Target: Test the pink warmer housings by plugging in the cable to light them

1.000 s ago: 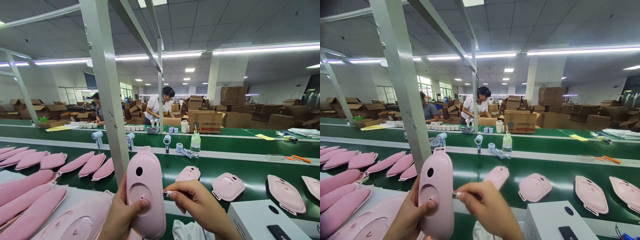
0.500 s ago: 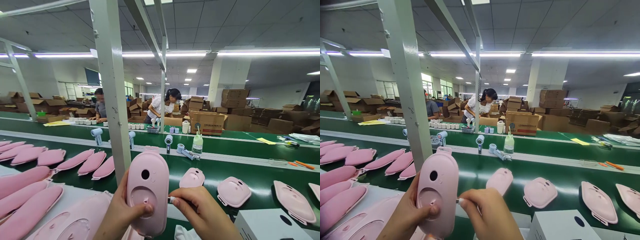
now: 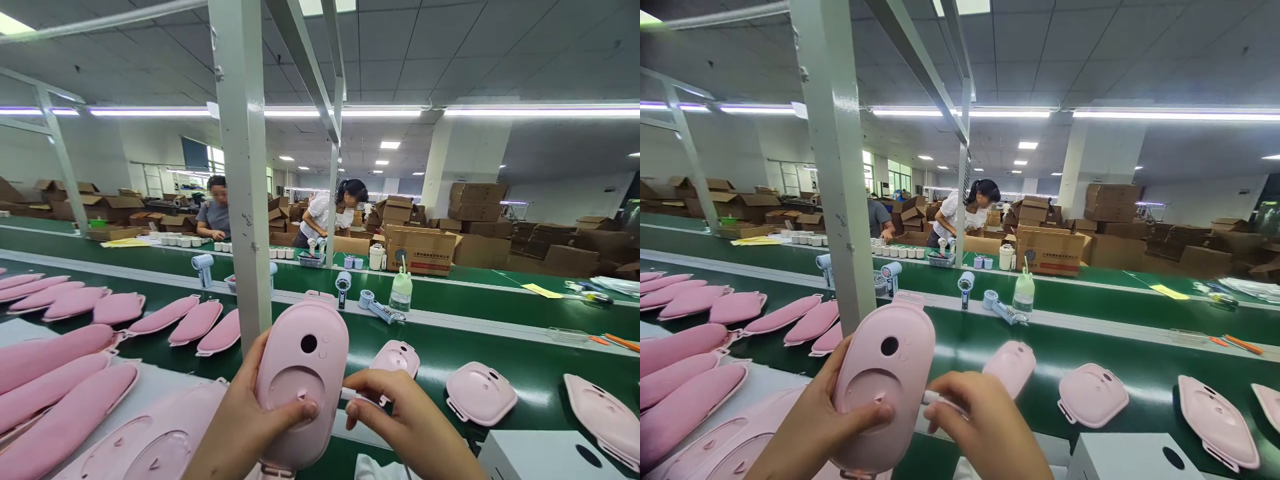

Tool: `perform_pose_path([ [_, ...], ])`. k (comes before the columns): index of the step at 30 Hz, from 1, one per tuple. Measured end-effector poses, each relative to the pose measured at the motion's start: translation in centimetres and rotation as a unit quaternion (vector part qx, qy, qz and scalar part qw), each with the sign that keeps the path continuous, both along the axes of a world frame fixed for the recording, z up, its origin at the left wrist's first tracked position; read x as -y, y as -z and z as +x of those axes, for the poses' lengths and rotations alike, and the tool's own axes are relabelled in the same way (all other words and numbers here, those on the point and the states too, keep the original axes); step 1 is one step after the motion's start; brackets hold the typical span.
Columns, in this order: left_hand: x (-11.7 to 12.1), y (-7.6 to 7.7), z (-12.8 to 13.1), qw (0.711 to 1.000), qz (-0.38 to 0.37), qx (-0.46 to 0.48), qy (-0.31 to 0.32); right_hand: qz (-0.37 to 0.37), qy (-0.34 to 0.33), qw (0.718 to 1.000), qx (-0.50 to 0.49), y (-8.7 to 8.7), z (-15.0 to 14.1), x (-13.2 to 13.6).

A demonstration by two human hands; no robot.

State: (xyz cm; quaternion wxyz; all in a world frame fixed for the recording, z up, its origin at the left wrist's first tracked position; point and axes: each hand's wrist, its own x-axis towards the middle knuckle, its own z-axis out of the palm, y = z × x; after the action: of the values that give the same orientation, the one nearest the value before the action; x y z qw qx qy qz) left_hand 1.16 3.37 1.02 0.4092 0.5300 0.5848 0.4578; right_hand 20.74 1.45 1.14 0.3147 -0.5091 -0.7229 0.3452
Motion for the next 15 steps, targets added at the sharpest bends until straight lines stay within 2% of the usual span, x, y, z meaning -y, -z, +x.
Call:
perform_pose_path([
  [3,0.1,-0.2,0.1,1.000,-0.008,0.008,-0.001,-0.002,0.031,0.999,0.017,-0.1,0.1,0.1],
  [7,0.3,-0.2,0.2,0.999,0.006,0.038,0.021,0.014,0.002,1.000,0.015,0.5,-0.2,-0.3],
  [15,0.8,-0.4,0.4,1.000,0.014,-0.007,0.016,0.032,-0.021,0.999,0.000,1.7,-1.0,-0.9],
])
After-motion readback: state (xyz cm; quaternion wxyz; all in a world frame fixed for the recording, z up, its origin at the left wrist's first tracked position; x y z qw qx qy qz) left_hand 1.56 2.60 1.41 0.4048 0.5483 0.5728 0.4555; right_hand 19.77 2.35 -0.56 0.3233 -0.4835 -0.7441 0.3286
